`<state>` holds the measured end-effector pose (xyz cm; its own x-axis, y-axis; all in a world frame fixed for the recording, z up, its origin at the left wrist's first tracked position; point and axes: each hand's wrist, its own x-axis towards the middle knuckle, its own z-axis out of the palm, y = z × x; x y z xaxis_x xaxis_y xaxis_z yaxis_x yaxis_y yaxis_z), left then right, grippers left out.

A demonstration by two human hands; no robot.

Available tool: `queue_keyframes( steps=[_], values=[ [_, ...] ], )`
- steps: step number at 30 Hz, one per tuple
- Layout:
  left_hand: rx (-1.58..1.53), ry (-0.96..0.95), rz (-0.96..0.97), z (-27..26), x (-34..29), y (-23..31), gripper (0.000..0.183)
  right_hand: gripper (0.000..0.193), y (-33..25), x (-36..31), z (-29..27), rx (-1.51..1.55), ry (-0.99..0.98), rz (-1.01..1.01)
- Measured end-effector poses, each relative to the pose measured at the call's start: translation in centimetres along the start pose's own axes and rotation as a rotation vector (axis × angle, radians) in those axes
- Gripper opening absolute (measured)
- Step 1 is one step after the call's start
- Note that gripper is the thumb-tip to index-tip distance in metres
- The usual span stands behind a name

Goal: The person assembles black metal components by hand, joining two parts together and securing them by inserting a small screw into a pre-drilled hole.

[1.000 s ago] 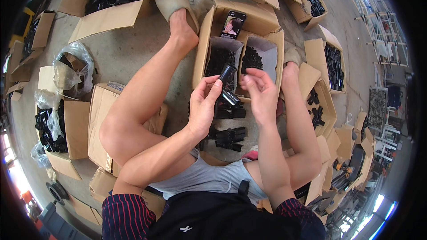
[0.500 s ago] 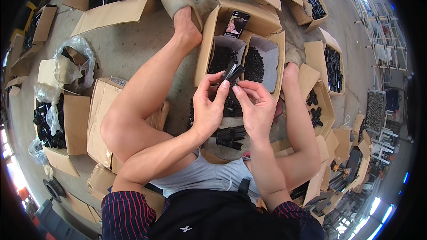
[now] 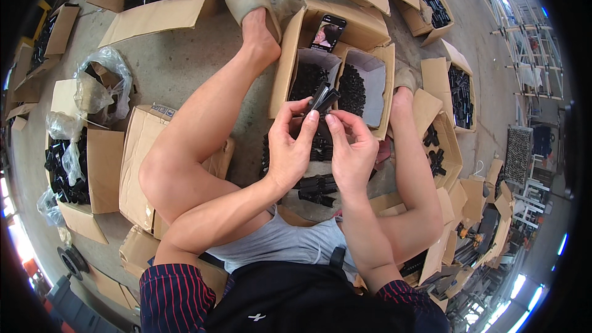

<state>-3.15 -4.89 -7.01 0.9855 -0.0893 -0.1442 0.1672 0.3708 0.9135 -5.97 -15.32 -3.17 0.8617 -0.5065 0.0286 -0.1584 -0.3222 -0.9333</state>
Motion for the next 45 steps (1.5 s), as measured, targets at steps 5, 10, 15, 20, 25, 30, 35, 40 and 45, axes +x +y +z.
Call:
queue_keyframes(
  steps=[5, 10, 15, 20, 25, 30, 35, 40, 45],
  values=[
    [0.034, 0.014, 0.002, 0.0, 0.0, 0.1, 0.027, 0.015, 0.2, -0.2, 0.7, -0.135, 0.06, -0.081],
    [0.057, 0.011, -0.008, 0.0, -0.1, 0.1, 0.027, 0.016, -0.1, -0.2, 0.6, -0.179, 0.06, -0.046],
    [0.043, 0.011, -0.014, 0.0, -0.1, -0.2, 0.027, 0.018, -0.3, 0.0, 0.6, -0.295, 0.058, -0.139],
    [0.033, 0.005, -0.011, 0.0, 0.0, -0.3, 0.027, 0.019, -0.6, -0.3, 0.4, -0.266, 0.014, -0.195],
    [0.035, 0.001, -0.012, -0.1, -0.2, -0.3, 0.027, 0.021, 0.0, 0.3, -0.1, -0.391, -0.036, -0.199],
    [0.005, -0.002, -0.005, 0.0, 0.0, -0.2, 0.026, 0.022, -0.2, 0.1, 0.6, -0.078, -0.028, -0.099],
    [0.061, -0.002, -0.02, 0.0, -0.2, 0.0, 0.025, 0.022, 0.4, 0.5, 0.1, -0.177, -0.058, -0.114],
    [0.027, -0.007, -0.024, 0.0, -0.2, -0.4, 0.025, 0.02, 0.8, 0.2, 0.3, 0.036, -0.082, 0.024],
    [0.072, -0.006, -0.002, 0.0, -0.2, -0.3, 0.026, 0.019, 0.3, 0.1, 0.3, -0.113, -0.039, -0.064]
  ],
)
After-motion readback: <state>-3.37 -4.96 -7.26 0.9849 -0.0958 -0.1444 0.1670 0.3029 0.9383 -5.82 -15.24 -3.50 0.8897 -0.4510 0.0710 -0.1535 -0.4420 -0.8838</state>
